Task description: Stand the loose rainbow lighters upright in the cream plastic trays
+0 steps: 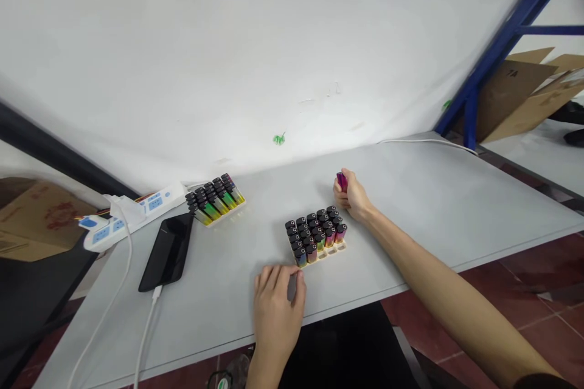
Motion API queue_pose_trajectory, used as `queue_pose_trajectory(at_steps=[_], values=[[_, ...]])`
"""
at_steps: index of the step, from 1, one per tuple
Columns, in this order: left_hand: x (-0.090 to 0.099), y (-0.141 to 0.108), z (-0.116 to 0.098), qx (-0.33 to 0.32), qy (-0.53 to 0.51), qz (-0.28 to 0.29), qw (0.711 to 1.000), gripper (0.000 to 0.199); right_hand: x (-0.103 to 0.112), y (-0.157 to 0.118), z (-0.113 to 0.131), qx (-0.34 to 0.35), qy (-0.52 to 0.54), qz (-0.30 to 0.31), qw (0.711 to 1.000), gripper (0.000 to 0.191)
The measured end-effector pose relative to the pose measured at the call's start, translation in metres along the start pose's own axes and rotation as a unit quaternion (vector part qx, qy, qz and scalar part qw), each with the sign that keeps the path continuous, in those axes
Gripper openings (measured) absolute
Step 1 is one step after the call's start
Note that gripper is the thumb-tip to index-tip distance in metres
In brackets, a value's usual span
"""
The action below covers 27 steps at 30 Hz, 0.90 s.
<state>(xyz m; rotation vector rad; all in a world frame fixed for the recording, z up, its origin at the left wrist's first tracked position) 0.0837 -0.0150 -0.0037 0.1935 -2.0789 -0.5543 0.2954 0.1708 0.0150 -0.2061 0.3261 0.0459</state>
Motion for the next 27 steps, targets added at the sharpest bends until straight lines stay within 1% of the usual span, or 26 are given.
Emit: queue_pose_trajectory(at_steps=[2, 6, 9, 14, 22, 25, 27], values=[[-0.0002, 0.0001, 0.0000, -0.001, 0.000, -0.001, 1.000, 0.009, 0.0006, 0.0013, -0.0007, 0.003, 0.004, -0.016, 1.000, 0.044], [-0.0007, 0.0007, 0.0006, -0.003, -0.001, -0.006, 1.000, 0.009, 0.0011, 0.0025, -0.0010, 0.009, 0.013, -0.023, 1.000, 0.040], [-0.0008, 0.0003, 0.0012, -0.003, -0.003, -0.006, 1.000, 0.008, 0.0009, 0.0018, -0.0008, 0.002, 0.013, -0.022, 1.000, 0.042], [-0.0010, -0.0005, 0.0016, 0.003, 0.001, 0.002, 1.000, 0.008, -0.0002, 0.0008, -0.0010, 0.000, 0.004, -0.006, 1.000, 0.051], [-0.0016, 0.0007, 0.0011, 0.011, 0.005, 0.007, 1.000, 0.011, 0.0033, 0.0052, -0.0053, 0.005, -0.005, -0.024, 1.000, 0.044], [-0.0011, 0.0010, 0.0009, 0.014, 0.005, 0.005, 1.000, 0.011, 0.0014, 0.0035, -0.0053, 0.006, -0.013, -0.032, 0.999, 0.045], [-0.0008, 0.0011, 0.0006, 0.014, 0.004, 0.003, 1.000, 0.012, -0.0006, 0.0004, -0.0054, 0.020, -0.026, -0.028, 0.999, 0.046]])
Point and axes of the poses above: each hand's wrist, its own y-axis towards the middle knuckle, its own x-axis out of the back of the hand, z = x × y, the point moved 1 cm from there along y, towards the middle knuckle
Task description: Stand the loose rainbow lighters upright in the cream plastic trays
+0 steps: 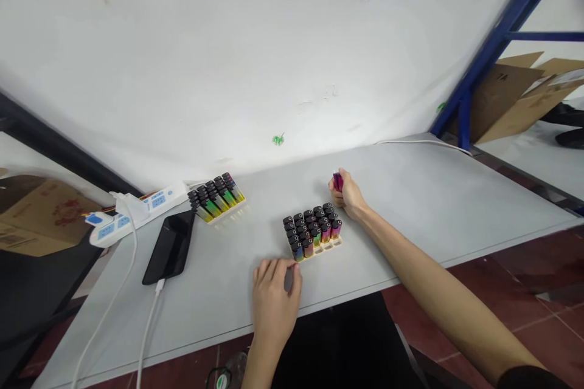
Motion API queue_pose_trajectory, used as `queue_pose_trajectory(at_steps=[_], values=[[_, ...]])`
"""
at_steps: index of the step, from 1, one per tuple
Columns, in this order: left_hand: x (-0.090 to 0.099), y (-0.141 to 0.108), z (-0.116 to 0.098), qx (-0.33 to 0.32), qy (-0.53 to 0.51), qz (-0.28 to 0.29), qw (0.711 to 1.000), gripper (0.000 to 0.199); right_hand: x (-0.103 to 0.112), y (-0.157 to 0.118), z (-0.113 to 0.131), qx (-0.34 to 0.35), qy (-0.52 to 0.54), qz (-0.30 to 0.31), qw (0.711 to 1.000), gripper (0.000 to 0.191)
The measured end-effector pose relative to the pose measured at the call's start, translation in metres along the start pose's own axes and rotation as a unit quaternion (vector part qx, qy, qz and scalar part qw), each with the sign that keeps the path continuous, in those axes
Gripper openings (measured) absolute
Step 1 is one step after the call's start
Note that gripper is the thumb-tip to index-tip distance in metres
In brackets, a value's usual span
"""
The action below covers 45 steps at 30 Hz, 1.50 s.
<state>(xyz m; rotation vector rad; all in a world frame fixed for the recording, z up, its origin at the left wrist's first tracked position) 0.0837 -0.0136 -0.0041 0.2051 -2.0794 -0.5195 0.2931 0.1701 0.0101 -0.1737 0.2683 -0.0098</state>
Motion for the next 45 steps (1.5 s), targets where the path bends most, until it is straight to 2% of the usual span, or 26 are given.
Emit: queue_pose_trajectory(at_steps=[3, 5, 9, 11, 13, 16, 18, 23, 30, 34, 38, 40, 43, 45], values=[[0.000, 0.000, 0.000, -0.001, -0.002, -0.002, 1.000, 0.012, 0.001, -0.008, 0.000, 0.063, -0.051, 0.009, 0.997, 0.047], [0.000, 0.000, -0.001, -0.003, -0.001, 0.000, 1.000, 0.012, 0.007, -0.017, 0.001, 0.114, -0.122, 0.003, 0.986, 0.042], [-0.001, 0.000, 0.000, -0.009, -0.002, 0.004, 1.000, 0.012, 0.030, -0.043, 0.009, 0.194, -0.300, -0.060, 0.932, 0.037], [0.000, 0.000, 0.000, -0.012, -0.006, 0.006, 1.000, 0.011, 0.040, -0.060, 0.018, 0.224, -0.350, -0.099, 0.904, 0.035], [0.000, 0.000, 0.000, -0.016, -0.009, 0.008, 1.000, 0.011, 0.044, -0.080, 0.028, 0.235, -0.343, -0.108, 0.903, 0.034], [0.000, 0.000, 0.000, -0.023, -0.012, 0.011, 1.000, 0.011, 0.037, -0.108, 0.040, 0.228, -0.259, -0.075, 0.936, 0.037], [0.000, 0.000, 0.001, -0.028, -0.012, 0.011, 0.999, 0.011, 0.028, -0.125, 0.044, 0.235, -0.241, -0.056, 0.940, 0.035], [0.000, -0.002, 0.001, -0.034, -0.008, 0.015, 0.999, 0.012, 0.005, -0.152, 0.042, 0.291, -0.327, -0.025, 0.899, 0.029], [0.001, -0.003, 0.001, -0.027, -0.015, 0.021, 0.999, 0.010, -0.014, -0.148, 0.007, 0.323, -0.416, 0.072, 0.847, 0.019], [0.002, -0.004, -0.001, -0.023, -0.024, 0.018, 0.999, 0.011, -0.018, -0.145, -0.007, 0.324, -0.460, 0.061, 0.824, 0.017], [0.002, -0.003, -0.001, -0.027, -0.024, 0.011, 0.999, 0.011, -0.019, -0.148, -0.005, 0.327, -0.514, 0.038, 0.792, 0.016], [0.002, -0.002, 0.000, -0.030, -0.021, 0.008, 0.999, 0.010, -0.019, -0.149, -0.003, 0.318, -0.509, 0.037, 0.799, 0.014], [0.002, -0.002, 0.000, -0.036, -0.018, 0.007, 0.999, 0.009, -0.019, -0.148, -0.003, 0.298, -0.477, 0.057, 0.825, 0.014], [0.002, -0.002, 0.000, -0.040, -0.018, 0.004, 0.999, 0.010, -0.020, -0.146, -0.004, 0.296, -0.473, 0.062, 0.827, 0.014]])
Point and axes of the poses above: each hand's wrist, its own y-axis towards the middle knuckle, its own x-axis out of the back of the hand, z = x × y, the point moved 1 cm from there along y, towards the middle knuckle
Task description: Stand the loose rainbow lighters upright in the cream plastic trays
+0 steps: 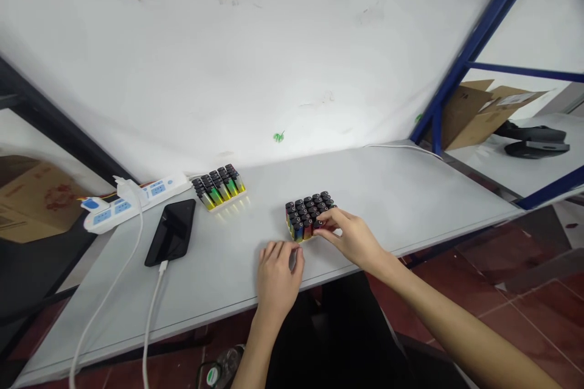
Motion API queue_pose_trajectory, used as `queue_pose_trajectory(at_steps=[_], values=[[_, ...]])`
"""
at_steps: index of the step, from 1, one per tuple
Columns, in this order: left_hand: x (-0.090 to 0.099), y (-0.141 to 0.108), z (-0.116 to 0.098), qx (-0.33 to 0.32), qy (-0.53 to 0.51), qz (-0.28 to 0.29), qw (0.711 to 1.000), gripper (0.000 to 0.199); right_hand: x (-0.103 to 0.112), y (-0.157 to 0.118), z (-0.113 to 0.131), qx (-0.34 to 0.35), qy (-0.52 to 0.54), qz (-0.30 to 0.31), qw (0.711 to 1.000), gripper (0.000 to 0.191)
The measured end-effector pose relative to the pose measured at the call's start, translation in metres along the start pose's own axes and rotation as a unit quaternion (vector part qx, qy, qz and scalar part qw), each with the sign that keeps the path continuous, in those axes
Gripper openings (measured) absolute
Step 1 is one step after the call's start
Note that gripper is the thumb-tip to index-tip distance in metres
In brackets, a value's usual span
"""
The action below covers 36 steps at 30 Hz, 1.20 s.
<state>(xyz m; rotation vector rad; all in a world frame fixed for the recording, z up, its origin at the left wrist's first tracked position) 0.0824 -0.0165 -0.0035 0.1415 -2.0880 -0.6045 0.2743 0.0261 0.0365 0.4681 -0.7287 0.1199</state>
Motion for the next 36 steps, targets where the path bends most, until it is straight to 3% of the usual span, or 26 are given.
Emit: queue_pose_trajectory(at_steps=[4, 8, 12, 15, 19, 22, 25, 31, 36], values=[[-0.001, -0.001, 0.000, -0.007, 0.004, -0.007, 1.000, 0.011, -0.006, 0.001, 0.001, 0.009, -0.109, -0.017, 0.994, 0.015], [-0.001, -0.001, 0.000, -0.014, 0.021, -0.012, 1.000, 0.011, -0.008, -0.006, 0.004, 0.051, -0.234, -0.051, 0.970, 0.027], [-0.001, 0.000, -0.001, -0.024, 0.028, -0.015, 0.999, 0.012, 0.000, -0.012, 0.004, 0.115, -0.243, -0.084, 0.960, 0.036], [-0.001, 0.001, -0.001, -0.023, 0.027, -0.014, 0.999, 0.013, 0.014, 0.000, 0.005, 0.144, -0.217, -0.096, 0.961, 0.041], [-0.003, 0.002, 0.000, -0.021, 0.028, -0.006, 0.999, 0.010, 0.023, 0.036, 0.011, 0.164, -0.210, -0.028, 0.963, 0.064], [-0.004, 0.001, 0.001, -0.017, 0.030, -0.003, 0.999, 0.008, 0.013, 0.060, 0.015, 0.184, -0.235, 0.088, 0.950, 0.082], [-0.005, 0.000, 0.002, -0.014, 0.035, -0.004, 0.999, 0.008, -0.001, 0.071, 0.017, 0.170, -0.266, 0.174, 0.933, 0.080], [-0.006, 0.000, 0.000, -0.018, 0.029, 0.004, 0.999, 0.010, -0.014, 0.075, 0.013, 0.153, -0.294, 0.148, 0.932, 0.073], [-0.006, 0.000, -0.003, -0.033, 0.022, 0.003, 0.999, 0.010, -0.029, 0.098, 0.011, 0.153, -0.292, 0.139, 0.934, 0.073]])
Point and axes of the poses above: each hand's wrist, its own y-axis towards the middle knuckle, its own x-axis out of the back of the hand, z = x × y, the point moved 1 cm from there along y, towards the middle knuckle
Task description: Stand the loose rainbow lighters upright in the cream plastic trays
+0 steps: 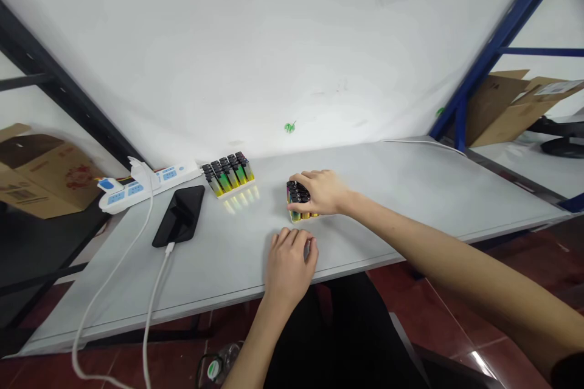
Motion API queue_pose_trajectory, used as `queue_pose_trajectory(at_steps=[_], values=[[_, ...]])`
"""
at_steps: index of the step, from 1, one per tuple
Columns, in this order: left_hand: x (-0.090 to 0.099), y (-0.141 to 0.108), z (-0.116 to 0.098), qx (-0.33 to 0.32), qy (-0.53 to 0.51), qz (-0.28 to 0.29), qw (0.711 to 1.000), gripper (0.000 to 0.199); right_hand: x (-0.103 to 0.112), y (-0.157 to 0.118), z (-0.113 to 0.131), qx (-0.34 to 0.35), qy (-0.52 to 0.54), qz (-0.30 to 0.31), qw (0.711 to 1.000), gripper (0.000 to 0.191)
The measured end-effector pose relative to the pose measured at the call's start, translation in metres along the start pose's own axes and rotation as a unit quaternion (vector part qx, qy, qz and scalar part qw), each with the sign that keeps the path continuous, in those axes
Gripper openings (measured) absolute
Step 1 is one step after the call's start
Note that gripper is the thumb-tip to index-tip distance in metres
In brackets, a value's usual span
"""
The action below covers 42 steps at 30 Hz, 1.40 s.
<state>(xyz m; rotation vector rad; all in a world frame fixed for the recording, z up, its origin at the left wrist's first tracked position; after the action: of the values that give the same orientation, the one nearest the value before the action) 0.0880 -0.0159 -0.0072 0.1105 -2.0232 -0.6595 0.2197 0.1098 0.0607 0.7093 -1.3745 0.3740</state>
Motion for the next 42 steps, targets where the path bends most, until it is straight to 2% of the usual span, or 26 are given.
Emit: queue_pose_trajectory(at_steps=[5, 10, 16, 20, 23, 26, 28, 30, 32, 34, 36, 39, 42], values=[[0.000, -0.001, -0.002, 0.004, -0.012, -0.006, 1.000, 0.012, -0.010, 0.041, 0.004, 0.057, 0.031, -0.010, 0.998, 0.074], [0.000, -0.002, -0.004, 0.005, -0.012, -0.014, 1.000, 0.014, -0.020, 0.079, 0.013, 0.145, 0.076, -0.083, 0.983, 0.089], [-0.002, -0.002, -0.005, -0.002, 0.012, -0.014, 1.000, 0.016, -0.035, 0.113, 0.030, 0.182, 0.080, -0.139, 0.970, 0.089], [-0.002, -0.001, -0.004, -0.009, 0.031, -0.011, 0.999, 0.016, -0.035, 0.123, 0.041, 0.188, 0.072, -0.180, 0.963, 0.082], [-0.002, -0.001, -0.003, -0.005, 0.032, -0.005, 0.999, 0.016, -0.033, 0.113, 0.032, 0.146, 0.073, -0.234, 0.958, 0.069], [-0.001, -0.001, -0.004, -0.005, 0.025, 0.011, 1.000, 0.014, -0.037, 0.081, -0.002, 0.040, 0.064, -0.254, 0.964, 0.055], [0.000, -0.001, -0.005, -0.008, 0.028, 0.032, 0.999, 0.012, -0.045, 0.052, -0.033, -0.029, 0.042, -0.206, 0.977, 0.044], [0.001, 0.005, -0.007, -0.019, 0.050, 0.070, 0.996, 0.008, -0.055, 0.023, -0.061, -0.089, 0.032, -0.115, 0.989, 0.034], [0.000, 0.019, -0.006, -0.049, 0.087, 0.116, 0.988, 0.002, -0.063, 0.001, -0.081, -0.117, 0.068, -0.075, 0.988, 0.031], [-0.004, 0.041, -0.001, -0.096, 0.111, 0.163, 0.976, 0.004, -0.067, -0.009, -0.091, -0.134, 0.091, -0.078, 0.984, 0.029], [-0.011, 0.068, 0.007, -0.126, 0.125, 0.182, 0.967, 0.005, -0.068, -0.010, -0.094, -0.148, 0.107, -0.092, 0.979, 0.027], [-0.027, 0.105, 0.021, -0.152, 0.131, 0.157, 0.967, 0.009, -0.068, -0.006, -0.097, -0.164, 0.148, -0.099, 0.970, 0.024], [-0.040, 0.122, 0.030, -0.160, 0.121, 0.140, 0.970, 0.013, -0.065, -0.004, -0.101, -0.170, 0.191, -0.101, 0.962, 0.023]])
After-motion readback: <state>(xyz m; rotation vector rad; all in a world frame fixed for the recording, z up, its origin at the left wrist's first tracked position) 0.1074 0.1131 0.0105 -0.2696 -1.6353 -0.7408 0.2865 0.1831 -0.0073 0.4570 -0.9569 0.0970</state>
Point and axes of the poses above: each hand's wrist, its own y-axis towards the middle knuckle, its own x-axis out of the back of the hand, z = x × y, the point moved 1 cm from there along y, towards the middle knuckle
